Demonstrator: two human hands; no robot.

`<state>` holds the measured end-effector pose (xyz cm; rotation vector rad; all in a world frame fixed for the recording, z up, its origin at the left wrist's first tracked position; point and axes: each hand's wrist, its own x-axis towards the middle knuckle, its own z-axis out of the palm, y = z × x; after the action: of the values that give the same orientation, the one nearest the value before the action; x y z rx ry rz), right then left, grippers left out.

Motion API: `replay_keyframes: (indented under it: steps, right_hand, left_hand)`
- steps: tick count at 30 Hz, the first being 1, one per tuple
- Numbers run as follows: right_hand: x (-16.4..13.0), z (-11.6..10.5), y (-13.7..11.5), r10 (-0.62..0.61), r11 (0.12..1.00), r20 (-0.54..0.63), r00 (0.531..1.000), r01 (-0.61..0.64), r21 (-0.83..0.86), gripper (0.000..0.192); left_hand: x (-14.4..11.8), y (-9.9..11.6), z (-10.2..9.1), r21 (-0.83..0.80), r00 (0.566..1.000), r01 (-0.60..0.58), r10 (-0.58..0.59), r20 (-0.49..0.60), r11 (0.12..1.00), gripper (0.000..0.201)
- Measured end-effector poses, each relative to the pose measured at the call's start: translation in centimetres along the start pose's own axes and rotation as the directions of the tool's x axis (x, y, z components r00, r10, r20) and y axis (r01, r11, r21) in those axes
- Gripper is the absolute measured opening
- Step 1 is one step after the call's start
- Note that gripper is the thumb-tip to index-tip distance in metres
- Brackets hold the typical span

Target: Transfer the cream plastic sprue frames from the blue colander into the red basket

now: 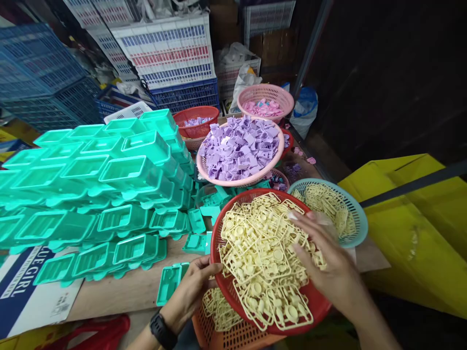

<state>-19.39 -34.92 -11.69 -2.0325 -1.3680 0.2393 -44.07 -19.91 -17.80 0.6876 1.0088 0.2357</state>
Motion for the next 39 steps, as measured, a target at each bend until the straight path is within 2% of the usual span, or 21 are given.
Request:
replay_keyframes:
  steps: [1, 3, 5, 7, 10, 13, 16, 19, 21, 23, 26, 28, 30, 33, 36, 38, 39]
  right_hand:
    - [-0.3, -0.6, 0.7, 0.019, 1.000, -0.069, 0.997, -0.020, -0.013, 0.042]
    - [-1.1, -1.3, 1.9, 0.030, 0.998, -0.056, 0.998, -0.033, -0.060, 0.042]
    - [-2.1, -1.0, 2.6, 0.017, 0.993, 0.087, 0.996, -0.007, -0.116, 0.056]
    - [-2.9, -0.1, 2.7, 0.011, 0.985, 0.223, 0.975, 0.028, -0.172, 0.072]
    - [-3.2, 1.3, 2.3, 0.024, 0.971, 0.329, 0.944, 0.057, -0.234, 0.087]
    - [-2.7, 2.0, 2.0, 0.006, 0.971, 0.365, 0.931, 0.081, -0.224, 0.083]
    - [-2.2, 2.5, 1.7, -0.012, 0.972, 0.381, 0.925, 0.100, -0.214, 0.065]
    - [-1.9, 3.7, 0.4, -0.058, 0.969, 0.327, 0.943, 0.132, -0.209, 0.040]
    - [-1.5, 4.9, -0.9, -0.090, 0.962, 0.246, 0.965, 0.148, -0.228, 0.033]
    - [-1.1, 6.0, -2.4, -0.114, 0.953, 0.185, 0.976, 0.159, -0.257, 0.041]
    - [-0.6, 6.8, -4.3, -0.167, 0.950, 0.183, 0.969, 0.208, -0.235, 0.054]
    - [-0.6, 6.7, -4.7, -0.206, 0.955, 0.144, 0.968, 0.231, -0.186, 0.047]
    - [-0.8, 6.1, -4.0, -0.193, 0.967, 0.009, 0.981, 0.192, -0.167, 0.036]
    - [-1.4, 5.2, -1.3, -0.055, 0.965, -0.157, 0.986, 0.012, -0.264, 0.035]
    - [-2.3, 4.3, 1.3, 0.041, 0.932, -0.112, 0.993, -0.078, -0.355, 0.041]
    - [-2.8, 3.4, 2.2, 0.063, 0.955, -0.081, 0.995, -0.084, -0.286, 0.042]
    - [-2.9, 2.9, 2.6, 0.078, 0.971, -0.104, 0.991, -0.100, -0.218, 0.039]
  left_hand:
    - [-0.1, 0.0, -0.2, -0.003, 1.000, 0.006, -0.006, -0.006, 1.000, 0.045]
    - [-0.3, -0.1, -0.5, -0.011, 1.000, 0.013, -0.014, -0.016, 1.000, 0.045]
    - [-0.4, -0.2, -0.8, -0.021, 1.000, 0.014, -0.014, -0.015, 1.000, 0.045]
    - [-0.4, -0.3, -1.0, -0.031, 1.000, 0.013, -0.013, -0.015, 0.999, 0.046]
    - [-0.3, -0.3, -1.0, -0.034, 1.000, 0.011, -0.012, -0.023, 0.999, 0.047]
    - [-0.4, -0.2, -0.9, -0.023, 0.999, 0.014, -0.014, -0.028, 1.000, 0.048]
    - [-0.6, -0.2, -1.0, -0.020, 1.000, 0.012, -0.013, -0.018, 1.000, 0.049]
    - [-0.7, -0.4, -1.1, -0.006, 1.000, 0.010, -0.010, -0.013, 1.000, 0.048]
    - [-0.8, -0.5, -1.3, 0.004, 1.000, 0.007, -0.007, -0.024, 1.000, 0.046]
    - [-0.9, -0.5, -1.3, 0.002, 0.999, 0.009, -0.009, -0.032, 1.000, 0.044]
    - [-1.1, -0.4, -1.6, -0.003, 0.999, 0.027, -0.027, -0.028, 1.000, 0.044]
    - [-1.2, -0.5, -1.9, 0.004, 0.999, 0.034, -0.034, -0.026, 0.999, 0.043]
    - [-1.2, -0.6, -2.3, 0.009, 0.999, 0.035, -0.035, -0.037, 0.999, 0.043]
    - [-1.2, -0.9, -3.1, 0.020, 0.997, 0.046, -0.045, -0.067, 0.999, 0.049]
    - [-1.5, -0.9, -3.5, 0.022, 0.992, 0.058, -0.056, -0.117, 0.998, 0.057]
    - [-2.1, -0.6, -3.6, -0.004, 0.986, 0.064, -0.064, -0.157, 0.998, 0.060]
    - [-2.5, -0.4, -3.6, -0.018, 0.984, 0.068, -0.070, -0.165, 0.998, 0.060]
